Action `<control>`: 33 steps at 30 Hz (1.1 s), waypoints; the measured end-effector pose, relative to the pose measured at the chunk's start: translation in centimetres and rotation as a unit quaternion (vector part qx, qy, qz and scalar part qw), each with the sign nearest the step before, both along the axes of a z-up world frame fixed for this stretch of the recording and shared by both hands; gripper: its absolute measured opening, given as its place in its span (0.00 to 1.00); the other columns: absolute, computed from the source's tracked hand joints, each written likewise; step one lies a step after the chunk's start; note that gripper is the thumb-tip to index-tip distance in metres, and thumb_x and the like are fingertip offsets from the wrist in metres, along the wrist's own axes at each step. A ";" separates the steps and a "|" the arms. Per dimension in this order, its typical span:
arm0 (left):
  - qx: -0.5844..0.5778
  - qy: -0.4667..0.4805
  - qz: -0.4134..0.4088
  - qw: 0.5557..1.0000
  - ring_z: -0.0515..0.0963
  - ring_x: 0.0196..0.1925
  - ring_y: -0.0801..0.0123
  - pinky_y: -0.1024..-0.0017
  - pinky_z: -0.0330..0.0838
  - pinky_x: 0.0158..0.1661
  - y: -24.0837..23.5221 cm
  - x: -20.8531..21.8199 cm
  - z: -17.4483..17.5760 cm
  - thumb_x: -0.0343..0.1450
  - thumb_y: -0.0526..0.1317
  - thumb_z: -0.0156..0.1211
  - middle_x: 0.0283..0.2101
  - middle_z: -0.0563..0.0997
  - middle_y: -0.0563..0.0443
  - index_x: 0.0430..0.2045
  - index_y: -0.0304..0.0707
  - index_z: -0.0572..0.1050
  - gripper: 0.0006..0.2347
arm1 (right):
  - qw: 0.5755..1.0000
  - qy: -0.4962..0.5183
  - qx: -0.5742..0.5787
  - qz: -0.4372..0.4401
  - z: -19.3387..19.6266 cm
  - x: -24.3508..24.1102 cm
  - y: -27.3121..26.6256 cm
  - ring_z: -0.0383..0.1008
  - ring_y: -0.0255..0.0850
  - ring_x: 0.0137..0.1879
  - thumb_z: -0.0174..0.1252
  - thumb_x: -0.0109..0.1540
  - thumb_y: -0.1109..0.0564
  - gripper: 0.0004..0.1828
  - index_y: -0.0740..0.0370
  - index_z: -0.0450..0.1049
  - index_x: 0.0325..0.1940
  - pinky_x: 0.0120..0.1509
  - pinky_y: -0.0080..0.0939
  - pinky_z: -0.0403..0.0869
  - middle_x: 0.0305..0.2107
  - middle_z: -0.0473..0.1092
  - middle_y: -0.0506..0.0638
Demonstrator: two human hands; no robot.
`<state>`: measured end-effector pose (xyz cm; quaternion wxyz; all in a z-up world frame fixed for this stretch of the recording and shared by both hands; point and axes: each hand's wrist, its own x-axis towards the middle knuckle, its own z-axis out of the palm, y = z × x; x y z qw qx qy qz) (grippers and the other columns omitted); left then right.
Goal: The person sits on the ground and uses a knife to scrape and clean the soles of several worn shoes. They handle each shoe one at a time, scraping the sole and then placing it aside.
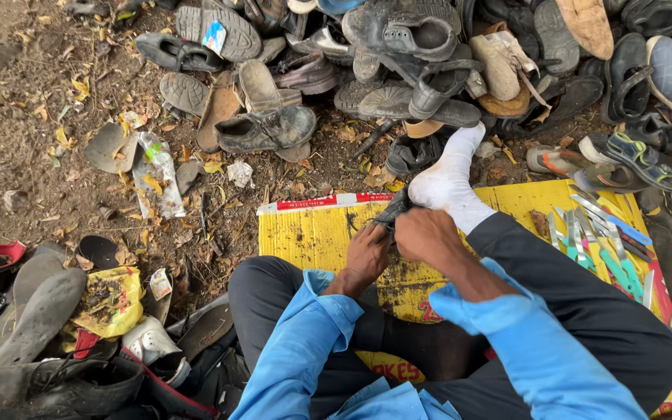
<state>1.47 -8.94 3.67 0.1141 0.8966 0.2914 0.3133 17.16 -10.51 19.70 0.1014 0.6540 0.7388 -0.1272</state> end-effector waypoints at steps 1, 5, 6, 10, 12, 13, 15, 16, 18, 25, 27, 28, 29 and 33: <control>0.000 0.000 -0.004 1.000 0.72 0.43 0.54 0.59 0.69 0.46 0.1 -0.1 0.0 0.63 0.34 0.54 0.37 0.70 0.45 0.32 0.34 0.76 0.07 | 0.999 -0.002 -0.028 -0.023 0.2 0.4 1.1 0.82 0.54 0.38 0.58 0.54 0.58 0.08 0.61 0.81 0.29 0.42 0.54 0.78 0.30 0.78 0.61; -0.003 -0.040 -0.022 0.999 0.72 0.44 0.55 0.60 0.69 0.46 0.2 -0.4 0.0 0.67 0.34 0.52 0.40 0.71 0.46 0.37 0.32 0.76 0.09 | 0.996 0.002 -0.081 -0.033 0.4 2.1 3.4 0.80 0.57 0.39 0.57 0.54 0.56 0.10 0.60 0.82 0.32 0.43 0.57 0.78 0.33 0.78 0.59; -0.003 -0.039 -0.026 0.999 0.72 0.45 0.55 0.60 0.69 0.47 0.2 -0.6 0.1 0.67 0.34 0.52 0.40 0.71 0.47 0.38 0.31 0.77 0.10 | 0.997 0.005 -0.080 -0.014 0.2 2.5 3.4 0.80 0.57 0.39 0.56 0.54 0.57 0.10 0.60 0.82 0.32 0.42 0.57 0.78 0.33 0.78 0.59; -0.014 -0.031 -0.016 0.999 0.72 0.45 0.57 0.62 0.69 0.47 0.2 -0.3 0.1 0.69 0.34 0.54 0.40 0.71 0.49 0.37 0.34 0.76 0.07 | 0.999 0.034 0.007 -0.006 -2.2 2.7 -1.1 0.80 0.60 0.36 0.54 0.55 0.57 0.10 0.64 0.80 0.28 0.43 0.58 0.78 0.29 0.77 0.63; -0.008 -0.021 -0.014 1.000 0.72 0.45 0.56 0.61 0.70 0.47 0.1 -0.5 0.2 0.65 0.35 0.56 0.39 0.71 0.49 0.36 0.35 0.77 0.09 | 0.997 0.067 0.035 -0.031 -3.5 3.4 -3.5 0.79 0.61 0.34 0.53 0.56 0.59 0.08 0.64 0.77 0.28 0.41 0.61 0.76 0.26 0.76 0.65; -0.003 -0.015 -0.015 1.000 0.73 0.45 0.56 0.61 0.70 0.47 0.4 -0.5 0.5 0.63 0.35 0.57 0.38 0.71 0.49 0.36 0.36 0.77 0.10 | 0.996 0.069 0.030 -0.038 -4.0 3.9 -4.7 0.79 0.62 0.33 0.52 0.58 0.58 0.08 0.64 0.75 0.30 0.39 0.62 0.76 0.25 0.76 0.65; 0.002 -0.034 -0.034 0.999 0.73 0.47 0.56 0.61 0.72 0.47 -0.1 -0.3 0.8 0.62 0.36 0.59 0.39 0.71 0.49 0.36 0.35 0.77 0.11 | 0.993 0.089 0.045 -0.065 -5.1 4.4 -7.5 0.78 0.63 0.32 0.51 0.61 0.56 0.09 0.63 0.74 0.35 0.36 0.64 0.75 0.24 0.75 0.64; 0.004 -0.044 -0.043 0.998 0.73 0.48 0.55 0.61 0.72 0.47 -0.5 -0.2 0.8 0.61 0.36 0.60 0.39 0.71 0.49 0.36 0.35 0.77 0.12 | 0.989 0.107 0.064 -0.085 -5.7 4.4 -9.0 0.78 0.63 0.31 0.51 0.62 0.55 0.09 0.62 0.73 0.37 0.36 0.65 0.74 0.23 0.75 0.64; -0.005 -0.044 -0.040 0.998 0.74 0.50 0.55 0.60 0.73 0.48 -0.9 -0.1 1.0 0.62 0.36 0.60 0.39 0.72 0.49 0.33 0.38 0.78 0.09 | 0.982 0.130 0.089 -0.108 -6.7 4.5 -9.5 0.77 0.63 0.30 0.50 0.64 0.53 0.10 0.61 0.73 0.40 0.36 0.64 0.74 0.22 0.75 0.63; -0.017 -0.056 0.040 0.997 0.75 0.53 0.51 0.60 0.74 0.49 -1.3 0.5 1.2 0.61 0.40 0.64 0.40 0.73 0.48 0.32 0.38 0.79 0.10 | 0.941 0.197 0.197 -0.193 -12.1 0.2 -10.1 0.76 0.63 0.29 0.52 0.63 0.54 0.14 0.60 0.75 0.49 0.33 0.64 0.72 0.21 0.74 0.62; -0.028 -0.044 0.008 0.999 0.75 0.51 0.52 0.60 0.74 0.47 -0.7 -0.2 0.9 0.63 0.40 0.64 0.41 0.73 0.48 0.37 0.38 0.80 0.12 | 0.941 0.202 0.216 -0.166 -12.2 0.2 -11.4 0.76 0.63 0.29 0.52 0.62 0.55 0.17 0.62 0.74 0.53 0.32 0.63 0.72 0.23 0.74 0.62; -0.037 -0.037 -0.008 0.999 0.74 0.50 0.52 0.60 0.74 0.46 -0.9 -0.5 0.7 0.63 0.40 0.64 0.41 0.73 0.48 0.39 0.38 0.80 0.13 | 0.945 0.202 0.209 -0.152 -11.9 0.8 -12.0 0.75 0.63 0.29 0.52 0.61 0.55 0.18 0.64 0.73 0.54 0.32 0.63 0.72 0.24 0.74 0.62; -0.038 -0.045 0.000 0.998 0.75 0.50 0.53 0.60 0.74 0.45 -0.9 -0.5 0.7 0.63 0.39 0.64 0.42 0.74 0.49 0.37 0.39 0.80 0.11 | 0.947 0.202 0.212 -0.135 -11.5 1.4 -11.6 0.75 0.64 0.29 0.52 0.61 0.56 0.20 0.65 0.73 0.55 0.31 0.62 0.72 0.25 0.74 0.62; -0.050 -0.039 0.039 0.997 0.77 0.51 0.57 0.62 0.76 0.43 -0.8 0.2 0.4 0.64 0.36 0.61 0.42 0.74 0.51 0.32 0.42 0.78 0.06 | 0.960 0.172 0.121 -0.185 -10.1 1.8 -11.8 0.77 0.63 0.29 0.51 0.64 0.53 0.16 0.61 0.73 0.53 0.34 0.65 0.72 0.24 0.75 0.62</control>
